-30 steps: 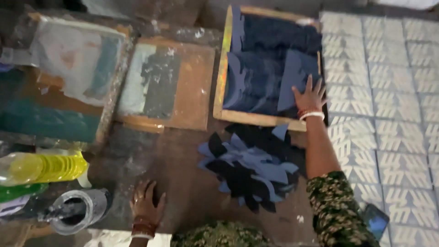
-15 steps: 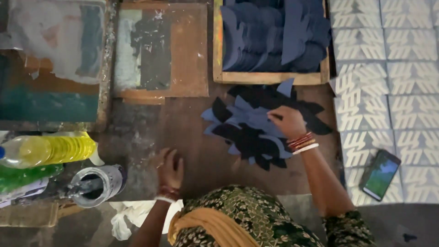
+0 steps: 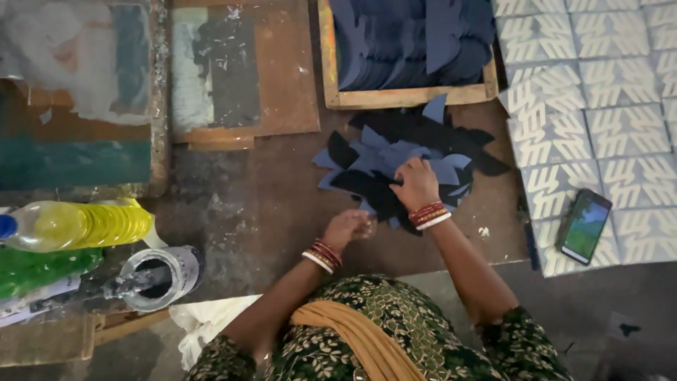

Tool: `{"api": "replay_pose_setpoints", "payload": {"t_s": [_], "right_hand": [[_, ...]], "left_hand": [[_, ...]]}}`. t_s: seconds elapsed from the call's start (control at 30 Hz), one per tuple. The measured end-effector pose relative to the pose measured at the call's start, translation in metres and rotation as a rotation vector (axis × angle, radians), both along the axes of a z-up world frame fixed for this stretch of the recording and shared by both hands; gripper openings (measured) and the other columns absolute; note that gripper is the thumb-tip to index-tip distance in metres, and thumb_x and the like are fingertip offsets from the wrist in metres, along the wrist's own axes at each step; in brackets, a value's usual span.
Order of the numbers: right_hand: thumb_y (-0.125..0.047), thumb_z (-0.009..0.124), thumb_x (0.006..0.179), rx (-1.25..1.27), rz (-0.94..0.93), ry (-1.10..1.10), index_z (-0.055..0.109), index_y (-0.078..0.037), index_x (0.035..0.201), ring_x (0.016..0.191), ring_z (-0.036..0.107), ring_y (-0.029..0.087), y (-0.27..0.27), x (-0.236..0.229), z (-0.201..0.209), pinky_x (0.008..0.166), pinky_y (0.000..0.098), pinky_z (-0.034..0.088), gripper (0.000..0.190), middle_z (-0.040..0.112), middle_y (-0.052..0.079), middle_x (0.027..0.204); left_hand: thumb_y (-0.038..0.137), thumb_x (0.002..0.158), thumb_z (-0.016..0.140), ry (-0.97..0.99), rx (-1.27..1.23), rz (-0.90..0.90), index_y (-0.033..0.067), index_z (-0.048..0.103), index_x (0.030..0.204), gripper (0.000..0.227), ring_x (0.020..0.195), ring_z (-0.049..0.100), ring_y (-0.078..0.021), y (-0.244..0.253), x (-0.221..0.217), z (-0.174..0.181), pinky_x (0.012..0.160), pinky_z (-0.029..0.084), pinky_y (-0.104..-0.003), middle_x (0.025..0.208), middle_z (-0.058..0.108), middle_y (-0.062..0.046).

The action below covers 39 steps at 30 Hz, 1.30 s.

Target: The person sorts through a pile of blue and black fabric pieces on a workbench, separating them by color and stacking them into a wooden tray. The person handles the pieces by hand, picking them up and placing them into the tray.

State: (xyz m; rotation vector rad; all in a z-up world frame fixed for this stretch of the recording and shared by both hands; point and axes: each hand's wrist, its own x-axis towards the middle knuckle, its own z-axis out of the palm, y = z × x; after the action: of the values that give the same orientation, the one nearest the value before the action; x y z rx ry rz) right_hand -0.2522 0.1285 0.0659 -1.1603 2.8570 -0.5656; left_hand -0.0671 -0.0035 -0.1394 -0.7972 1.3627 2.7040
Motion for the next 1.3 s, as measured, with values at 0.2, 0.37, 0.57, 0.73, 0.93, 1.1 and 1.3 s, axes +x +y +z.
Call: {"api": "replay_pose_setpoints", "payload": {"t_s": [0.2, 0.37, 0.57, 0.73, 0.93, 1.1, 1.3], "right_hand": [[-0.022, 0.072, 0.087, -0.120, 0.012, -0.475, 0.069, -0.009, 0.111, 0.078, 0.072, 0.030, 0.002, 0.087, -0.001, 0.070, 0.0399, 0.058, 0.028, 0.073, 0.013, 0.090], [-0.026, 0.073, 0.090, -0.003, 0.102, -0.316, 0.068, -0.011, 0.121, 0.083, 0.071, 0.030, 0.019, 0.043, -0.068, 0.072, 0.0412, 0.058, 0.035, 0.073, 0.015, 0.103], [-0.030, 0.082, 0.061, 0.038, -0.023, 0.404, 0.073, -0.014, 0.106, 0.104, 0.067, 0.035, 0.012, 0.023, 0.016, 0.081, 0.0494, 0.053, 0.048, 0.073, 0.014, 0.120], [-0.008, 0.074, 0.075, -0.161, 0.222, 0.098, 0.068, -0.014, 0.100, 0.109, 0.069, 0.030, 0.050, 0.028, -0.026, 0.096, 0.0426, 0.055, 0.026, 0.073, 0.006, 0.111], [-0.008, 0.073, 0.081, 0.000, 0.544, -0.401, 0.071, -0.010, 0.104, 0.084, 0.072, 0.030, 0.010, 0.065, -0.004, 0.078, 0.0390, 0.057, 0.023, 0.074, 0.009, 0.094], [-0.017, 0.079, 0.077, -0.099, 0.100, 0.059, 0.068, -0.008, 0.122, 0.108, 0.066, 0.035, -0.008, 0.039, 0.019, 0.087, 0.0470, 0.053, 0.047, 0.068, 0.016, 0.123], [-0.033, 0.081, 0.084, 0.243, -0.069, 0.086, 0.069, -0.015, 0.103, 0.111, 0.065, 0.033, 0.001, 0.041, 0.018, 0.092, 0.0479, 0.054, 0.030, 0.068, 0.011, 0.113]], "left_hand": [[0.033, 0.095, 0.063, -0.180, 0.195, -0.066, 0.0191, 0.053, 0.133, 0.042, 0.112, 0.066, -0.0189, 0.020, -0.002, 0.099, 0.096, 0.055, -0.040, 0.120, 0.068, -0.001], [0.036, 0.097, 0.068, -0.063, -0.086, 0.139, 0.0034, 0.061, 0.131, 0.047, 0.106, 0.063, -0.0222, -0.007, 0.015, 0.093, 0.093, 0.051, -0.037, 0.113, 0.068, -0.007], [0.023, 0.087, 0.075, -0.039, -0.081, 0.203, 0.0071, 0.058, 0.130, 0.049, 0.084, 0.069, -0.0189, -0.063, 0.025, 0.130, 0.074, 0.057, -0.034, 0.102, 0.069, -0.007], [0.025, 0.088, 0.078, -0.055, -0.368, 0.289, 0.0094, 0.059, 0.137, 0.055, 0.081, 0.069, -0.0162, -0.107, 0.040, 0.123, 0.075, 0.057, -0.031, 0.100, 0.070, -0.008], [0.031, 0.096, 0.085, -0.030, -0.667, -0.551, 0.0055, 0.066, 0.133, 0.049, 0.098, 0.066, -0.0102, -0.061, 0.027, 0.133, 0.087, 0.048, -0.028, 0.113, 0.072, -0.003], [0.019, 0.087, 0.082, -0.210, -0.136, -0.310, -0.0116, 0.059, 0.131, 0.058, 0.077, 0.064, -0.0248, -0.055, 0.023, 0.037, 0.067, 0.052, -0.038, 0.094, 0.065, -0.016], [0.011, 0.073, 0.088, -0.064, -0.181, 0.057, 0.0097, 0.037, 0.149, 0.092, 0.092, 0.063, -0.0171, -0.051, 0.035, 0.127, 0.077, 0.057, -0.034, 0.109, 0.062, -0.005]]}}
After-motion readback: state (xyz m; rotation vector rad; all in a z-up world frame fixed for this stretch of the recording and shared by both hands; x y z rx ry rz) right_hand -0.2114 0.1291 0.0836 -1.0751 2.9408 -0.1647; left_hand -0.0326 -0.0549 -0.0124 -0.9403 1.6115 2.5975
